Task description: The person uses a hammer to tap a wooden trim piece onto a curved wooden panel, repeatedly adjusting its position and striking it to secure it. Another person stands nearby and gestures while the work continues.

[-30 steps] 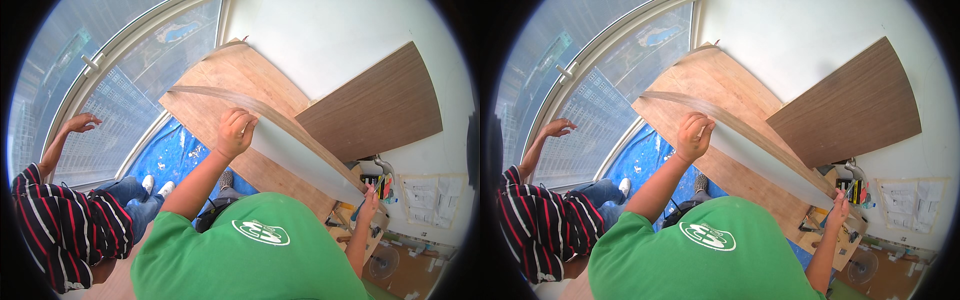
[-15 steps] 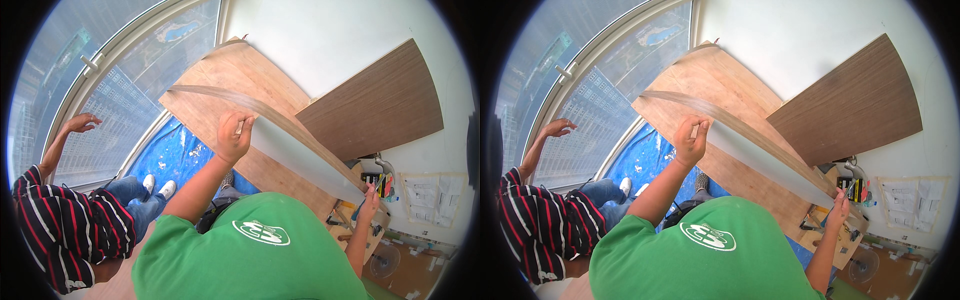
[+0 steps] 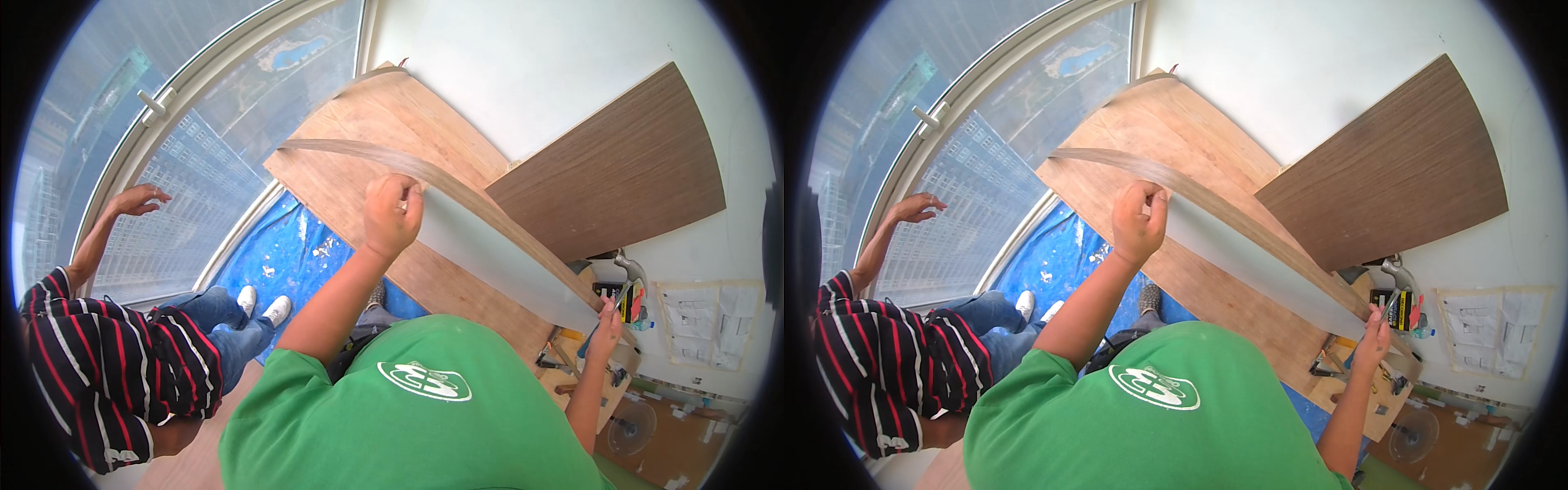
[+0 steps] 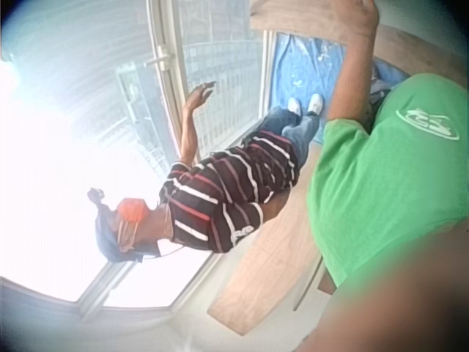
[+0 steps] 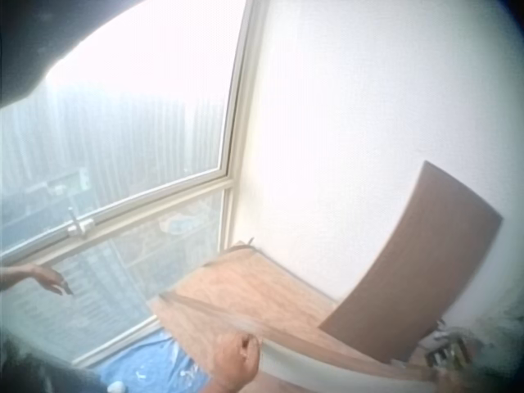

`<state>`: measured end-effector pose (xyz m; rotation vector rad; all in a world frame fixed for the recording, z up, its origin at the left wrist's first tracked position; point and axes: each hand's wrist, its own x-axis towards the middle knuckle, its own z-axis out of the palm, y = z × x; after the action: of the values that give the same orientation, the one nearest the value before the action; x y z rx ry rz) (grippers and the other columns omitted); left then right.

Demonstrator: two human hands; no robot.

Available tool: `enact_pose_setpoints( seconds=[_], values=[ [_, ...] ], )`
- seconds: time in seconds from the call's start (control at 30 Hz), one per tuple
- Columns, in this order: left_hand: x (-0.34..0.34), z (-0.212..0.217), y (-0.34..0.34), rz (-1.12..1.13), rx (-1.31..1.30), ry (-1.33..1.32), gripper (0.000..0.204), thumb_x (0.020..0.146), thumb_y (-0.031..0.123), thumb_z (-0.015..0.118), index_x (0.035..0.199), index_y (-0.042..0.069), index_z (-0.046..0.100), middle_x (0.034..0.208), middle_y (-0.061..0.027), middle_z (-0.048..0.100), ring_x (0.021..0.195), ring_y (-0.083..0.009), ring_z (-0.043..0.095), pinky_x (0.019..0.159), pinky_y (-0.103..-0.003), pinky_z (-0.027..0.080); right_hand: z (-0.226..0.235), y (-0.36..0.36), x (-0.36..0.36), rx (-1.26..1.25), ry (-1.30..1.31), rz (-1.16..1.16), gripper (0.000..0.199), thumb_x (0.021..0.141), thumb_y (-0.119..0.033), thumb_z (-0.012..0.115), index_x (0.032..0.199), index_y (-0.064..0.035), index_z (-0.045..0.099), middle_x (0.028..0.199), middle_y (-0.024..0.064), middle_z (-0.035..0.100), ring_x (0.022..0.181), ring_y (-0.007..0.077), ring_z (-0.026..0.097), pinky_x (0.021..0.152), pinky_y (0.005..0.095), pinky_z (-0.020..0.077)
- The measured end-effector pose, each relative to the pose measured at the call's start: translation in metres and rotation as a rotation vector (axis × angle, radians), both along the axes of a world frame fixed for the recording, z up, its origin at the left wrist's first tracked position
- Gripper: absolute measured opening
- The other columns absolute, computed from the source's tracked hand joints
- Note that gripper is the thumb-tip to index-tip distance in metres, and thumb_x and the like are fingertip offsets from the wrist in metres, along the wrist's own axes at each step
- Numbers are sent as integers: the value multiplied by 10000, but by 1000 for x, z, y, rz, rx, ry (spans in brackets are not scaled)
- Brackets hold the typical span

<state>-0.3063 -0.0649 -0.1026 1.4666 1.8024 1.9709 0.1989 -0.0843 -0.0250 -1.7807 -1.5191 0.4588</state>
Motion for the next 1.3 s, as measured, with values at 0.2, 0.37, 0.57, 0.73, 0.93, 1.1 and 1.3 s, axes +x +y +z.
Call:
enact_pose_setpoints(
  seconds=[0.2, 0.37, 0.57, 0.73, 0.93, 1.1, 1.3],
  values=[
    [-3, -45, -38, -124, -140, 36, 85, 930, 73, 593, 864, 35, 555, 752, -187, 538, 714, -422, 550, 671, -496, 428, -7, -1, 2, -20, -2, -37, 491, 1091, -412, 545, 1241, 22, 717, 1009, 24, 638, 963, 143, 555, 904, 308, 456],
    [15, -62, -86, -603, -583, 117, 231, 995, 159, 594, 822, 8, 568, 753, -250, 560, 742, -480, 574, 644, -531, 445, -6, -6, -8, -40, -109, -101, 465, 1075, -436, 572, 1213, -20, 728, 1016, 77, 716, 940, 183, 617, 883, 331, 484],
    [61, -20, -77, -937, -556, -195, 43, 912, 37, 721, 916, 5, 693, 839, -139, 667, 816, -317, 658, 763, -391, 535, -3, -2, -23, 73, -122, -64, 422, 1049, -403, 613, 1112, -1, 722, 1246, 226, 702, 1221, 340, 651, 1012, 397, 497],
    [85, 64, -44, -1181, -196, 188, 176, 904, 63, 736, 1075, 32, 702, 1070, -156, 700, 1000, -303, 674, 887, -379, 540, 4, -10, -32, 63, -149, -54, 402, 1045, -384, 629, 1103, 1, 730, 1284, 240, 683, 1377, 329, 571, 1063, 392, 481],
    [176, 111, 6, -882, 25, 662, 249, 939, 200, 719, 1135, 48, 707, 1086, -122, 733, 1044, -344, 671, 987, -428, 500, 18, -24, -29, 121, -11, 30, 318, 1059, -281, 617, 1160, 14, 682, 1152, 211, 694, 1351, 381, 576, 1092, 435, 460],
    [224, 95, 18, -713, -286, 968, 301, 955, 293, 703, 1173, 87, 717, 1063, -91, 742, 997, -313, 681, 902, -421, 505, 12, -57, 15, 462, 63, 47, 293, 1046, -248, 638, 1020, 44, 635, 953, 163, 650, 1137, 372, 635, 1009, 417, 509],
    [225, 78, 14, -572, -323, 1052, 452, 788, 423, 847, 1012, 76, 663, 828, -86, 646, 808, -311, 638, 766, -436, 487, -70, -122, 139, 284, 444, -340, 324, 1054, -296, 639, 890, -20, 597, 756, 40, 563, 683, 161, 556, 657, 325, 496]
  ],
)
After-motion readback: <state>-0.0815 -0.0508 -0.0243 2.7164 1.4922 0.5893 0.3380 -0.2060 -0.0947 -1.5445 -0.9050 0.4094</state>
